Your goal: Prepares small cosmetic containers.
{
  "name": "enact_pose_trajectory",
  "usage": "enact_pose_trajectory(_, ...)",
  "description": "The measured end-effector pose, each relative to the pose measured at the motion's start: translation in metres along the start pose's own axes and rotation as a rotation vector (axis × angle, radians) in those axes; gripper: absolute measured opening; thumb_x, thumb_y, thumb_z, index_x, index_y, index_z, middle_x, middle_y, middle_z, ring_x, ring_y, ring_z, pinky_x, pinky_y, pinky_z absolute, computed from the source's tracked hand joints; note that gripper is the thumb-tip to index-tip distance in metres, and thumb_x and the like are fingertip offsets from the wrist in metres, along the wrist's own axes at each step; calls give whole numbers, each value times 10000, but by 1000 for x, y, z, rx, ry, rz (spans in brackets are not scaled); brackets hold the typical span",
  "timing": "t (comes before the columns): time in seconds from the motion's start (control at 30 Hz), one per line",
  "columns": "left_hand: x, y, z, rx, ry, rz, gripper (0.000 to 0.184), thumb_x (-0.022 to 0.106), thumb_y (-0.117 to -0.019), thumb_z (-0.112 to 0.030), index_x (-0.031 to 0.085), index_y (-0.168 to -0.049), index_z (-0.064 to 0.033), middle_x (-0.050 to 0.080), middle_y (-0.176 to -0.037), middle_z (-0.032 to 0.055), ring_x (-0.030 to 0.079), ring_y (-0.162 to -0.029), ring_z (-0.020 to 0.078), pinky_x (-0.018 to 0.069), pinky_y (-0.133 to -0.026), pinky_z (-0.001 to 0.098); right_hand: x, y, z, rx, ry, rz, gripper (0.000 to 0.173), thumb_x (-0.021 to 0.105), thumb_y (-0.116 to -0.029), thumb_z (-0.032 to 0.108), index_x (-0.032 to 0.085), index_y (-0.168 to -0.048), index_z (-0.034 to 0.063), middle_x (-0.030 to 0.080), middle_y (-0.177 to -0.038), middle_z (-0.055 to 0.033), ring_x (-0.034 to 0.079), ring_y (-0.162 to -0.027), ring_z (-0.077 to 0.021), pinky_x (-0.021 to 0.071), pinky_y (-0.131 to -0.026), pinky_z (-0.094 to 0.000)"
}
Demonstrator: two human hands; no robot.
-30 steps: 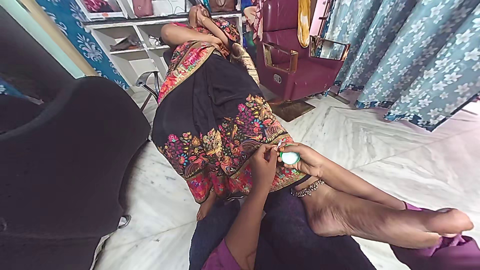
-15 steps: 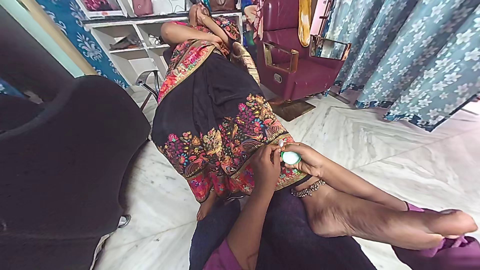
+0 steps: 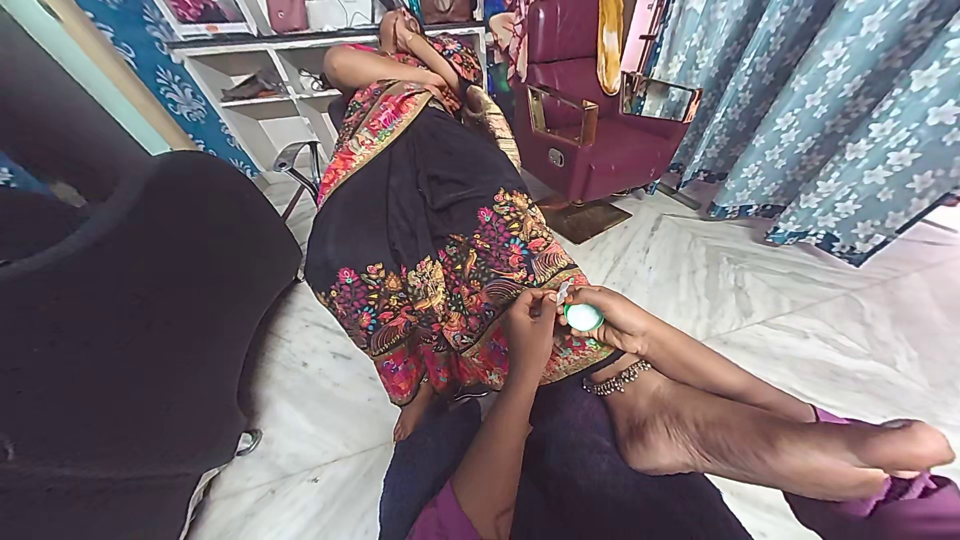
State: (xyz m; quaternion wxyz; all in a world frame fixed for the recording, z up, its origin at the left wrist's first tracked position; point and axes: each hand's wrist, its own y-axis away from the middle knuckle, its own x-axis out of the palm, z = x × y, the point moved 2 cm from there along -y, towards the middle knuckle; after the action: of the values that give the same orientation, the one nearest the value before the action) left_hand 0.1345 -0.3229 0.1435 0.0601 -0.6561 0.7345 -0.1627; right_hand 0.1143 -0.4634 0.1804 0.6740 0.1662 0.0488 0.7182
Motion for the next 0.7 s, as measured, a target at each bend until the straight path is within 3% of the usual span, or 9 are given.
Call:
enact_pose_trajectory(0.13, -3, -3, 0, -145, 164, 5, 184, 514, -1040, -38, 626, -1105, 93, 670, -992, 118, 681, -859, 110, 597, -782, 284, 3, 7, 6, 18, 9, -34, 161, 431, -1059, 103, 583, -1002, 105, 684, -879, -31, 688, -770, -133, 571, -657, -270)
enact_pose_trajectory(0.27, -7, -5, -5, -271, 275, -39, 209, 475, -1068, -59, 579, -1173, 89, 637, -1004, 118, 666, -862, 127, 584, -779, 288, -2, -1, -2, -1, -14, -1, 158, 421, -1042, 119, 577, -1020, 108, 680, -869, -27, 684, -733, -116, 580, -631, -248)
enact_pose_trajectory(0.47, -20, -13, 0, -341, 409, -169, 203, 469, -1077, -74, 570, -1178, 70, 634, -955, 104, 657, -803, 128, 577, -751, 278, -4, -2, -3, -3, -35, 19, 143, 420, -1036, 120, 560, -1052, 102, 681, -881, -28, 686, -730, -106, 577, -622, -235)
enact_pose_trajectory(0.6, -28, -16, -4, -314, 465, -277, 178, 465, -1077, -69, 578, -1152, 46, 641, -940, 95, 663, -797, 131, 578, -732, 271, -3, -2, -2, 34, -115, -21, 107, 437, -1034, 130, 542, -1032, 105, 686, -889, -48, 681, -714, -113, 561, -589, -227)
enact_pose_trajectory(0.7, -27, -13, -12, -102, 356, -242, 158, 466, -1061, -36, 584, -1112, 56, 657, -896, 64, 673, -776, 94, 587, -736, 253, -2, -2, 0, 55, -176, -59, 136, 431, -1054, 143, 553, -1006, 107, 680, -891, -38, 676, -716, -106, 564, -604, -223)
